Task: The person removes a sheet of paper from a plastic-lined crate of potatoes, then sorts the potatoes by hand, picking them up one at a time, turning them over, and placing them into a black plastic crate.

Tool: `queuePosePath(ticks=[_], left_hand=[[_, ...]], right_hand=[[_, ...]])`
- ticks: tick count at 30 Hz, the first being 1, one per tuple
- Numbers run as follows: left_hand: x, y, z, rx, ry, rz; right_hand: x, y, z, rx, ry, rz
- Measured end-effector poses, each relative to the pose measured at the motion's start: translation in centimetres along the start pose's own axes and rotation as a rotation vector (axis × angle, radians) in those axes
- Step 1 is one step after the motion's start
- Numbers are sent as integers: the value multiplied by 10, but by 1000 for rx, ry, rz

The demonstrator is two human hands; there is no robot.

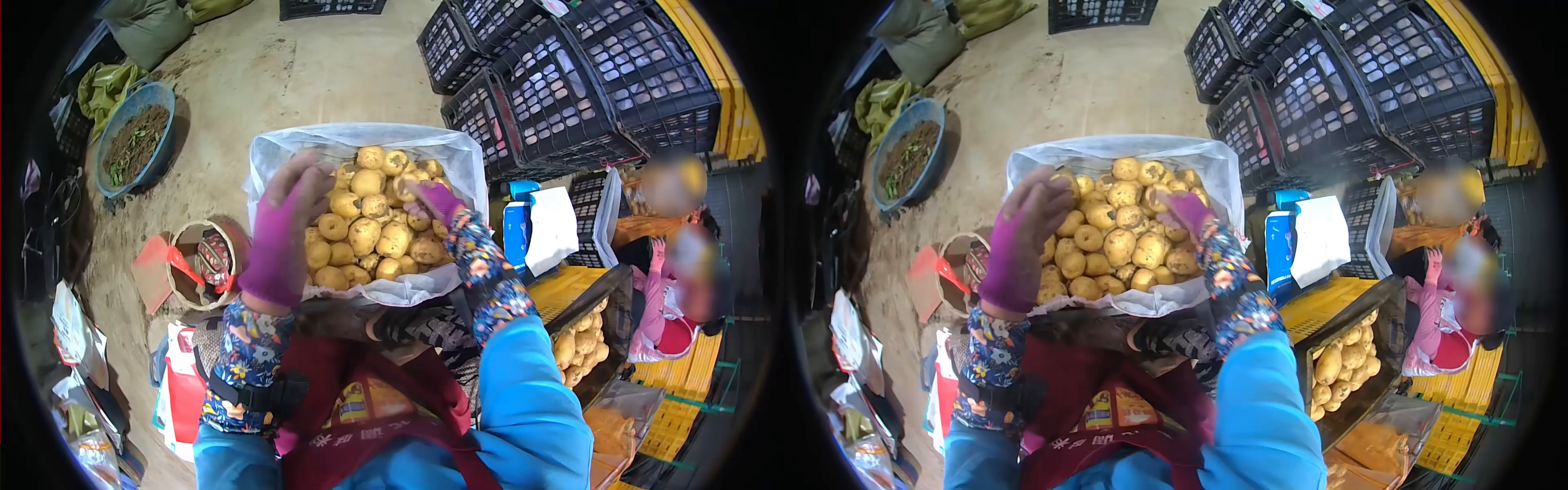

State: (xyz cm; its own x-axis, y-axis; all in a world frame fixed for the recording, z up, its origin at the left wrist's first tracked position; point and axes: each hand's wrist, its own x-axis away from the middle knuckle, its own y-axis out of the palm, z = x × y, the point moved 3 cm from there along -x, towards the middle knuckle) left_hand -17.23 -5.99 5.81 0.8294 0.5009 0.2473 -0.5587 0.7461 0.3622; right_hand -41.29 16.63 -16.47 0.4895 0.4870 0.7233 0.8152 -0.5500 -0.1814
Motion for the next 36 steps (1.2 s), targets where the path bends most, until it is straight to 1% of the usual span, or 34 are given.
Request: queuePosePath(ticks=[2,4,5,7,9,10,11,12,15,16,19,21,22,23,25,26,28,29,30,31,33,34,35,36], left_hand=[[1,6,-9,-82,0,-61],[-2,13,-55,-208,126,-62],[-2,17,-67,-272,194,-64],[7,29,-61,-102,44,-103],[16,35,-50,34,-26,-119],[19,34,-42,84,-19,-113],[22,32,-34,136,-13,-105],[26,30,-25,56,34,-97],[19,12,-9,114,15,-79],[18,8,-6,32,86,-31],[14,0,0,0,69,15],[4,-8,-6,-175,262,-22],[1,-9,-6,-205,293,-39],[-1,-10,-5,-234,326,-55],[-3,-6,4,-173,270,-79],[-5,-7,2,-155,230,-66],[-8,-8,-6,-118,148,-39],[-9,-6,-7,-121,189,-30],[-9,-3,-9,-124,226,-23],[-9,0,-13,-129,261,-24],[-11,5,-30,-487,476,-19],[-11,7,-40,-664,587,-15],[-14,9,-55,-640,575,-104],[-13,13,-60,-616,564,-192]], right_hand=[[88,27,-60,-286,-53,30],[131,54,-87,-217,-176,-76],[149,68,-98,-182,-243,-127],[182,97,-117,59,-551,-53],[197,104,-125,-11,-583,-81],[181,95,-118,2,-545,-33],[175,84,-110,-120,-486,-18],[175,76,-111,-245,-431,2],[118,37,-82,-272,-304,360],[94,30,-63,-220,-334,321],[63,59,-61,358,-359,294],[33,86,-53,568,-291,208],[19,96,-48,673,-258,166],[10,102,-43,722,-239,206],[-6,106,-33,821,-209,292],[-11,100,-27,692,-312,254],[-2,95,-33,187,-246,220],[3,90,-37,-63,-209,203],[32,87,-57,-174,-198,92],[61,86,-76,-211,-224,54],[110,84,-108,-286,-289,-13],[125,83,-118,-199,-300,-24],[138,82,-126,-111,-313,-36],[146,82,-129,-1,-387,28]])
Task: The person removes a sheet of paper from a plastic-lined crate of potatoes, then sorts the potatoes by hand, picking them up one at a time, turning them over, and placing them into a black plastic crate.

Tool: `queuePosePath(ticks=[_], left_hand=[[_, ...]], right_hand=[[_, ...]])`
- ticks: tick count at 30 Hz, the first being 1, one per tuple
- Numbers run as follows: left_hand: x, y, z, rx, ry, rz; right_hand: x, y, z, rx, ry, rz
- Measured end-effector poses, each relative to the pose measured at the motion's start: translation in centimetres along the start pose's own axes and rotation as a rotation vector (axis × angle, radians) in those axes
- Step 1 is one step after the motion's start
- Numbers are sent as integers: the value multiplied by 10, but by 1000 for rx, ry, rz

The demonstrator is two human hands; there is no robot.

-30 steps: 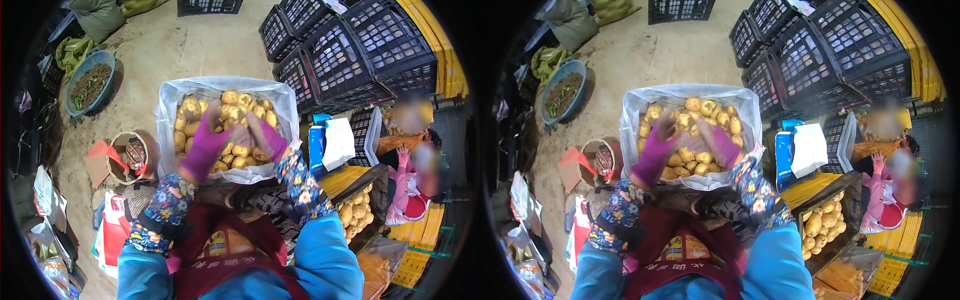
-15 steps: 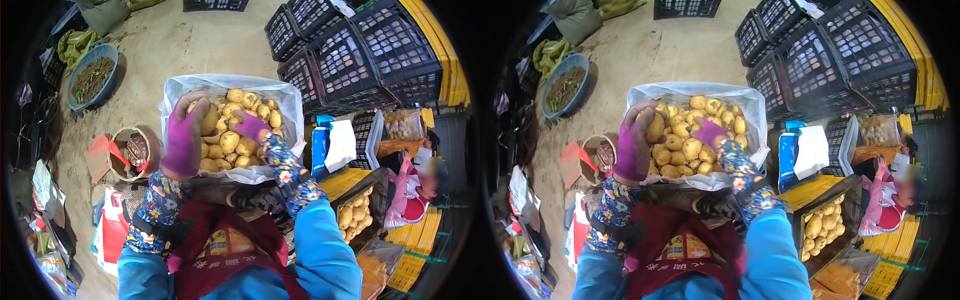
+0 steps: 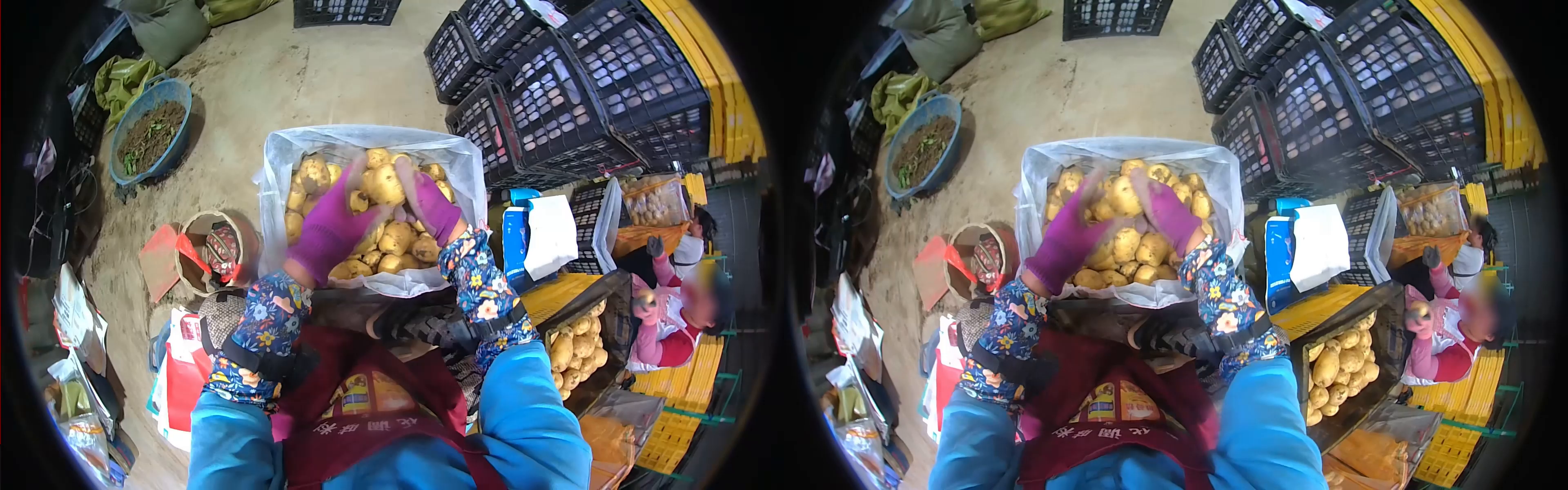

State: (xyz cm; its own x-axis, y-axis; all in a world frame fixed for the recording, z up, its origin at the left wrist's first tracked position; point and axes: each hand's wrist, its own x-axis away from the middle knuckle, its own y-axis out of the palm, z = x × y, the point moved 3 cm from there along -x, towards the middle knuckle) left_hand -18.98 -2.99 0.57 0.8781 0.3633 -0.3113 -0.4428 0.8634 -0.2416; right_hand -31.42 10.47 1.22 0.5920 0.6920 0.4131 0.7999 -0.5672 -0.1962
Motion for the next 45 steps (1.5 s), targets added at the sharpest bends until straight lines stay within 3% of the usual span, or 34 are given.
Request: queuePosePath(ticks=[1,2,4,7,10,12,15,17,18,21,22,23,25,26,29,31,34,37,38,41,43,44,45], left_hand=[[2,5,1,44,15,-75],[4,5,-3,105,-146,-143],[4,3,9,191,-123,-206],[4,0,27,530,-244,-299],[7,-7,60,720,-348,-278],[3,-10,60,731,-383,-279],[4,-12,45,694,-411,-299],[5,-16,53,634,-365,-266],[5,-16,52,670,-411,-264],[11,-23,55,753,-503,-263],[9,-31,62,758,-491,-278],[6,-35,63,761,-474,-289],[5,-41,54,840,-550,-129],[2,-49,54,788,-551,-38],[-5,-67,56,703,-597,133],[-6,-72,58,704,-631,184],[-9,-68,44,710,-538,146],[-9,-62,42,715,-543,113],[-9,-60,44,728,-575,117],[-7,-61,46,743,-600,153],[-6,-56,40,726,-543,171],[-5,-54,42,736,-580,124],[-5,-49,43,734,-545,81]], right_hand=[[7,0,-6,122,-70,50],[17,9,-8,279,-201,169],[23,10,-8,615,-494,364],[33,4,-10,601,-475,356],[32,-3,-6,896,-950,644],[29,-3,-24,321,-233,351],[33,25,-13,427,-504,482],[46,33,-20,675,-655,737],[50,35,-30,622,-570,665],[23,31,-4,-13,-581,581],[15,31,-1,292,-701,595],[2,33,3,279,-732,549],[-12,47,-3,253,-777,451],[-23,48,0,514,-711,455],[-58,63,41,867,-126,-41],[-75,89,74,1047,68,-241],[-89,114,92,1170,105,-139],[-88,100,82,1063,-3,-229],[-79,86,79,909,57,-200],[-76,57,114,-27,182,-178],[-47,47,98,-823,24,-318],[-23,42,71,-1048,132,-355],[-11,37,61,-878,-84,-277]])
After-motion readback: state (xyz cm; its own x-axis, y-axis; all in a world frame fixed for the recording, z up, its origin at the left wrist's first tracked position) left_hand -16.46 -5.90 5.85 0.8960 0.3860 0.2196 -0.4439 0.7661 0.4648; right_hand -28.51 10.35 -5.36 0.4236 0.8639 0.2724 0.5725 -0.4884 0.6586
